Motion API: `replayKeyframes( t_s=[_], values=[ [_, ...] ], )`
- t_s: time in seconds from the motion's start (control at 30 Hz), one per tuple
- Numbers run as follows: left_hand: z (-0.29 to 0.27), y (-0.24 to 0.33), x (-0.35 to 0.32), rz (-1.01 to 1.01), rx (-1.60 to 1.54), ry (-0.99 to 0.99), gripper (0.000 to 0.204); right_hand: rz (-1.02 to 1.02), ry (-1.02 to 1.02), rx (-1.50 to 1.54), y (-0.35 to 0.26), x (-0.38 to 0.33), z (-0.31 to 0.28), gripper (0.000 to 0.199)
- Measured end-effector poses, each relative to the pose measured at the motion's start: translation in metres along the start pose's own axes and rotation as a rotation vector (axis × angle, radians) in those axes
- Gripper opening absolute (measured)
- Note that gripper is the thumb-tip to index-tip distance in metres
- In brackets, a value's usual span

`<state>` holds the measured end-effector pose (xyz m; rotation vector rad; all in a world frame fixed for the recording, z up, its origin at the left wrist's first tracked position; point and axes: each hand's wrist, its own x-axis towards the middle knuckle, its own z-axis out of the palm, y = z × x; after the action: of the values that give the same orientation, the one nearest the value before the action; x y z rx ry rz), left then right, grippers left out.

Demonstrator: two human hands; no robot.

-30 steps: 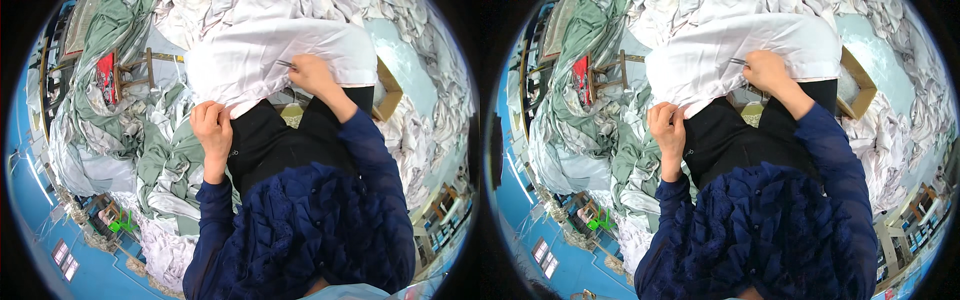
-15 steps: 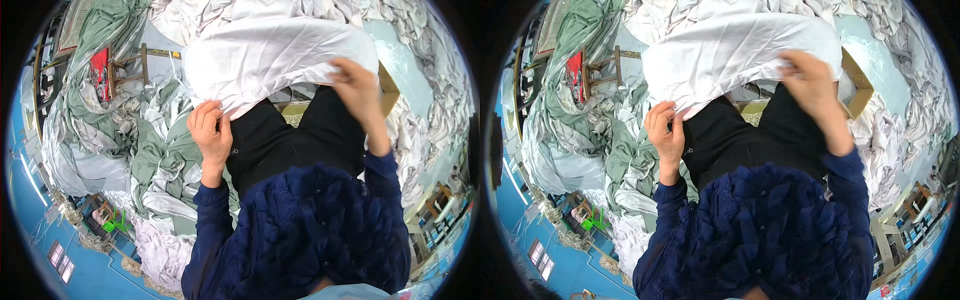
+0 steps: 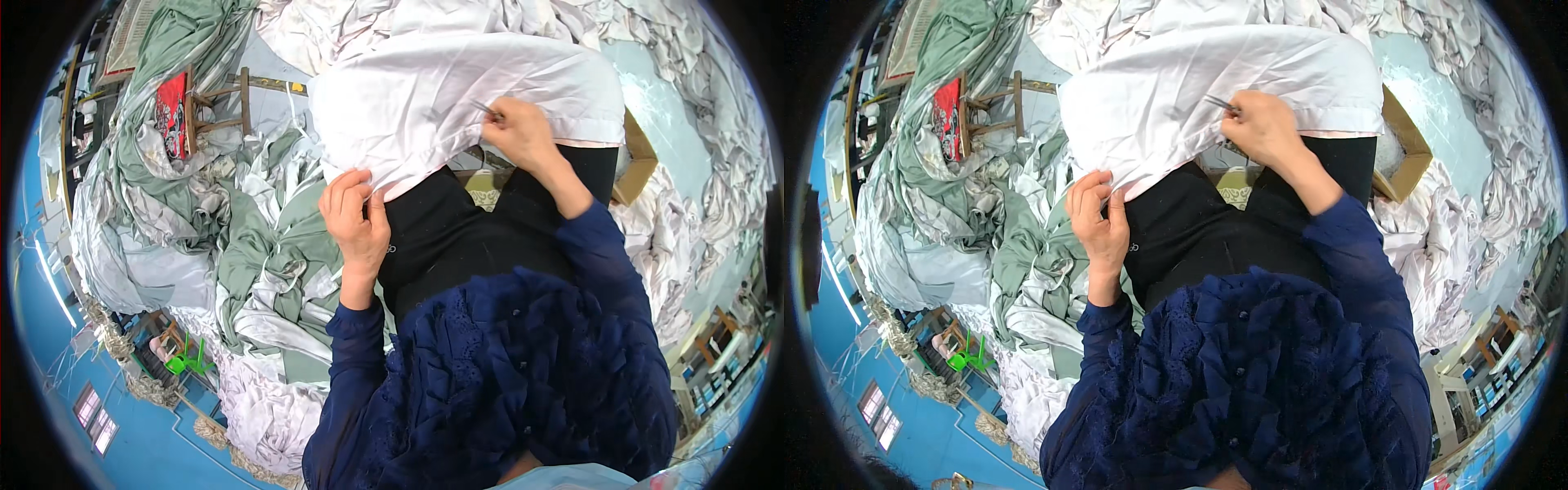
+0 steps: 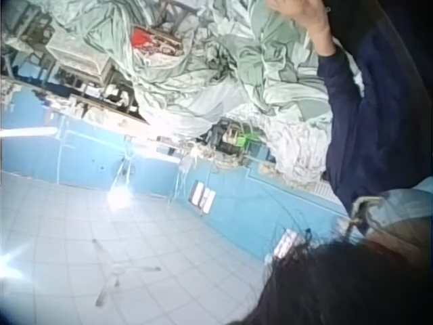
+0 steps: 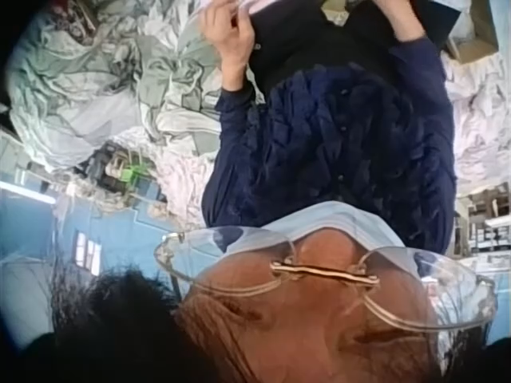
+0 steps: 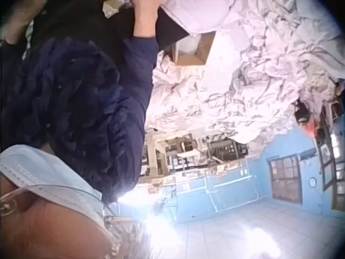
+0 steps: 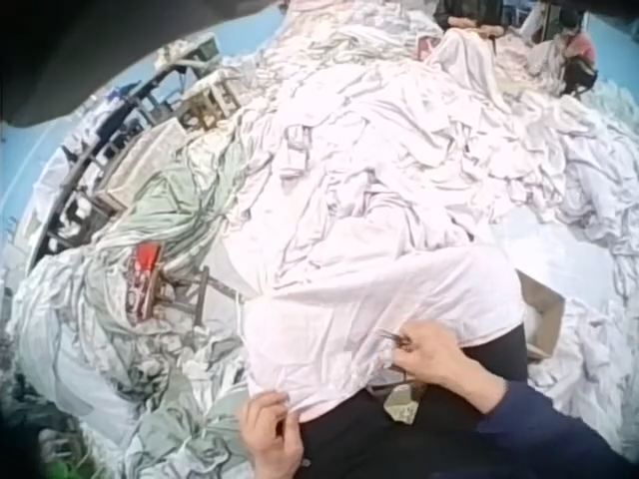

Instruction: Trimming loose threads from fabric pieces using a pair of snips.

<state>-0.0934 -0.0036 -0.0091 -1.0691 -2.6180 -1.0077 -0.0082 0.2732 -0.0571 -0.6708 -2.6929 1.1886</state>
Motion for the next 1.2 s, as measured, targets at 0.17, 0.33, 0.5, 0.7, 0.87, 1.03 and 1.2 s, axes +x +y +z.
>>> replayKeyframes(
  t_s=[0.17,0.33,0.5,0.7,0.87,1.03,1.2],
  values=[
    [-0.001,-0.002,0.002,0.001,-0.037,0.005,0.017,0.080,0.223,0.196,0.004,-0.041,-0.078,0.007],
    [-0.005,-0.003,0.002,-0.003,-0.036,-0.012,0.017,0.230,0.421,0.356,0.031,-0.074,-0.137,0.009],
    [-0.006,0.022,0.019,-0.019,0.014,-0.066,0.017,0.220,0.395,0.265,0.025,-0.079,-0.130,0.011],
    [0.031,0.058,0.032,-0.053,-0.354,-0.199,0.021,0.213,0.531,0.284,0.029,-0.079,-0.126,0.011],
    [0.080,0.086,0.014,-1.016,-1.310,-0.645,0.031,0.302,0.759,0.307,0.073,-0.100,-0.164,0.013],
    [0.149,0.093,0.023,-1.624,-1.555,-0.443,0.032,0.264,0.737,0.260,0.086,-0.104,-0.165,0.027],
    [0.187,0.076,0.028,-1.641,-1.509,-0.007,0.030,0.036,0.286,0.223,0.001,-0.074,-0.087,0.023]
  ],
)
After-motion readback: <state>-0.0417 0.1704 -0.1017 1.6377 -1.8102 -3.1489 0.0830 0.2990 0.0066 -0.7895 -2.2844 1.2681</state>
